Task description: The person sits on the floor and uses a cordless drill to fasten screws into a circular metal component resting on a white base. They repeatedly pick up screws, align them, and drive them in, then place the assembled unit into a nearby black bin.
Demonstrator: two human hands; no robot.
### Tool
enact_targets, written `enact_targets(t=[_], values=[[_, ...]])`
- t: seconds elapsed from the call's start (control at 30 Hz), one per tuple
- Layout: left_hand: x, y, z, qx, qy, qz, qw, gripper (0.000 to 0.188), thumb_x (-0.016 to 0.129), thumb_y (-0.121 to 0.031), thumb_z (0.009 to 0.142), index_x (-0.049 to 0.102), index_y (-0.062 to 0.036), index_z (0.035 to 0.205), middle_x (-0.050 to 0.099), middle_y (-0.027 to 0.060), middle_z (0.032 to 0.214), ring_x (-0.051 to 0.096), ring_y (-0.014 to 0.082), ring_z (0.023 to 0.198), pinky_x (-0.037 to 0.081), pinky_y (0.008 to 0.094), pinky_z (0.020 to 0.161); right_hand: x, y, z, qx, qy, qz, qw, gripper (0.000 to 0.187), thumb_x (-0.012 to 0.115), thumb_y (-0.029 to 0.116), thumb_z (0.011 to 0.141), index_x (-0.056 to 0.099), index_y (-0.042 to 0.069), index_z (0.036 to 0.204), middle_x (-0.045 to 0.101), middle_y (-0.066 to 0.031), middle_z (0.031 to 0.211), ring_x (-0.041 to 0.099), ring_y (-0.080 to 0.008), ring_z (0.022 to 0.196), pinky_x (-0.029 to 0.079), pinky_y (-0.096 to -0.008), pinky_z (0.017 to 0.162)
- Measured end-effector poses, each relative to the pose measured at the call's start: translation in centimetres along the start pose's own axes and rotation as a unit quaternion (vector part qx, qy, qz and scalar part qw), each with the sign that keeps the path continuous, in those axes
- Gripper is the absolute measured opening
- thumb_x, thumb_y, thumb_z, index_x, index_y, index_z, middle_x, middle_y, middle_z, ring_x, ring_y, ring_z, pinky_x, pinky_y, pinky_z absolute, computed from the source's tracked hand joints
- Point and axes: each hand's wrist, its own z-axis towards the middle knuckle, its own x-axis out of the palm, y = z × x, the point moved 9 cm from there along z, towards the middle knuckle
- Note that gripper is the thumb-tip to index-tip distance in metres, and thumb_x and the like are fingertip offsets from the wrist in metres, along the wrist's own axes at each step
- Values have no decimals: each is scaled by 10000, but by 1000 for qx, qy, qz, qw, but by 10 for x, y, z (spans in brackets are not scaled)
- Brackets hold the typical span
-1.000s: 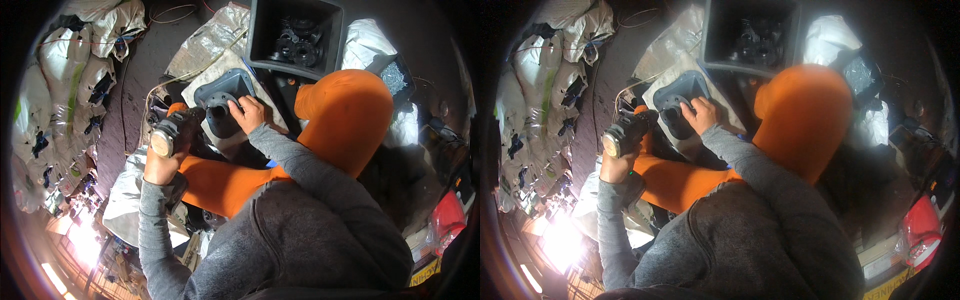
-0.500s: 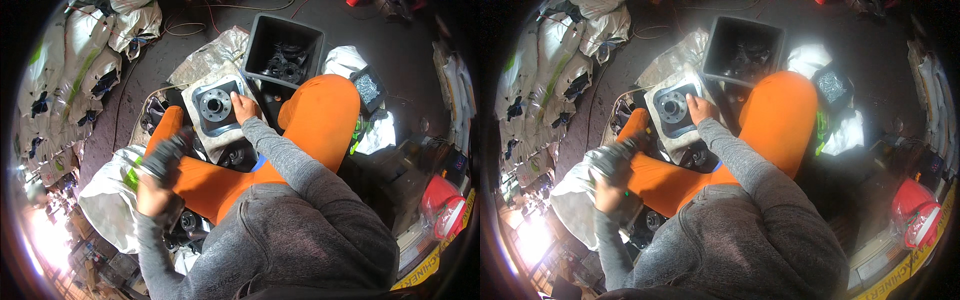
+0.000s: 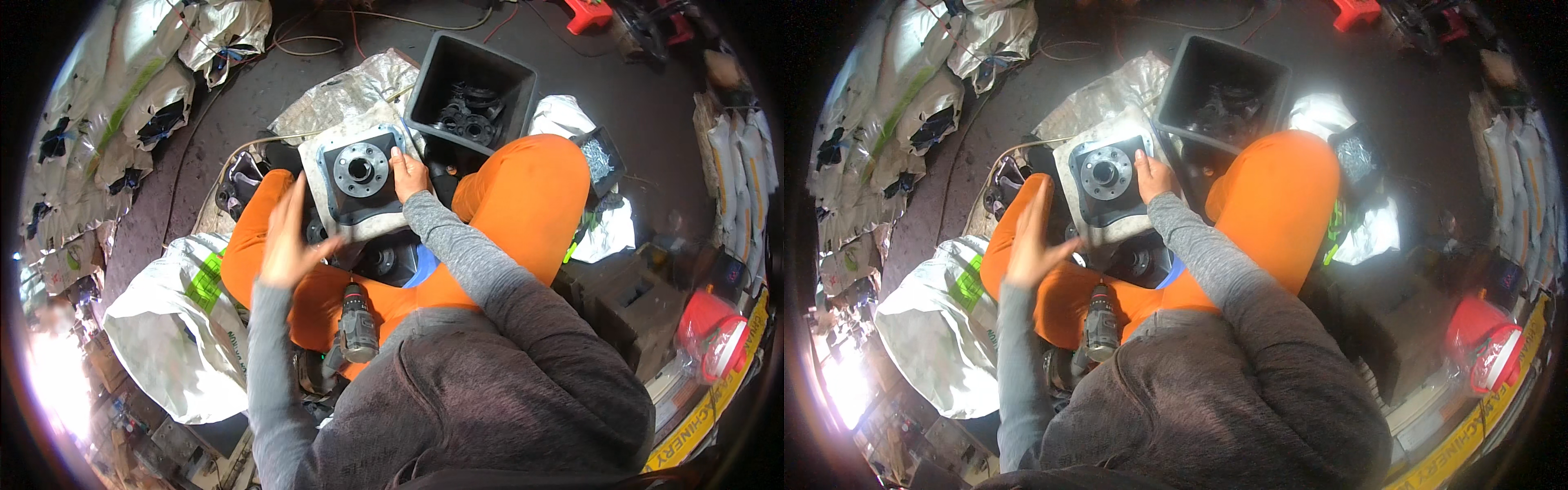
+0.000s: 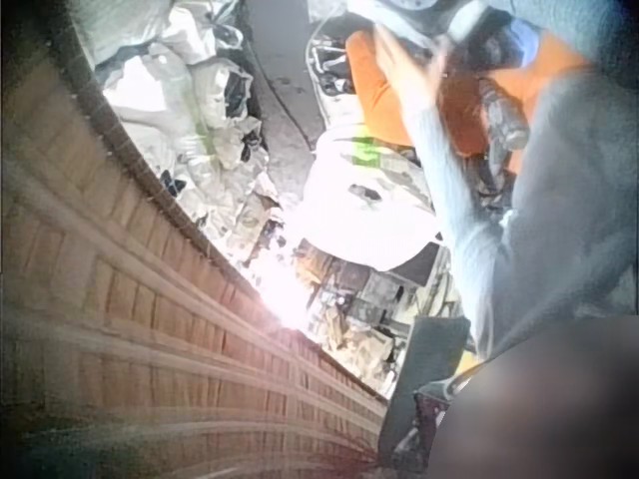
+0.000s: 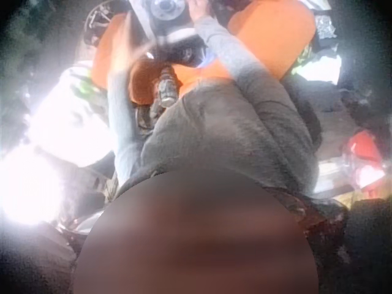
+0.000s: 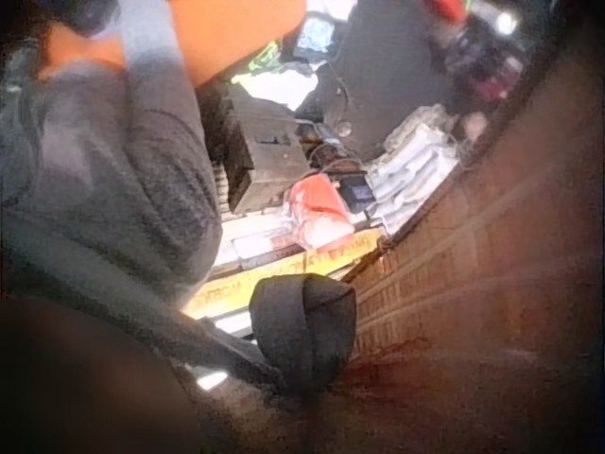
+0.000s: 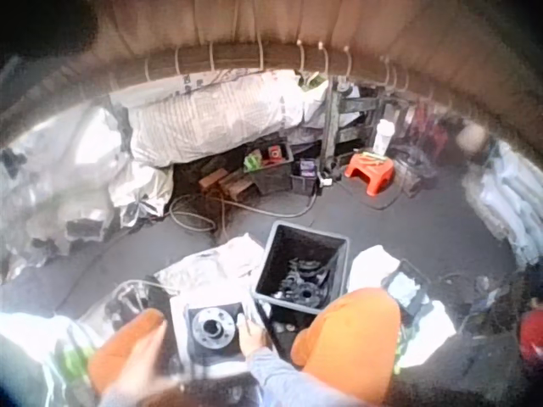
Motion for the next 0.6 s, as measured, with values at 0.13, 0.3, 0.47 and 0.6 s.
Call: enact_targets(t=[0.13,0.3,0.47,0.6], values=[[75,16,84,4,1,17,1000,1244,898,-437,482,220,-146,1484,258,236,1468,337,430,1304,375,475,1035,1,-9,1,43,-3,-20,999,508,456,518,933,682,63,911,649,-190,789,639,-342,756,473,-402,690],[99,28,95,27,6,-41,999,1037,879,-270,503,369,-172,1400,393,203,1297,419,425,1186,408,469,1006,-5,13,-4,-71,-48,24,996,441,530,393,957,641,-11,821,499,-57,565,440,-76,598,419,-311,564],[101,28,96,27,35,-43,998,1029,880,-251,498,373,-186,1391,393,198,1302,414,421,1192,399,470,1016,-3,15,-3,-44,-31,11,998,436,524,381,962,615,-13,798,431,-36,561,396,-78,591,398,-316,546],[99,26,97,48,30,-36,998,1027,878,-241,502,369,-196,1393,395,194,1304,412,423,1195,397,476,1017,-4,18,-3,-62,-37,11,997,442,526,382,961,608,-15,785,419,-32,557,393,-84,582,393,-315,542]])
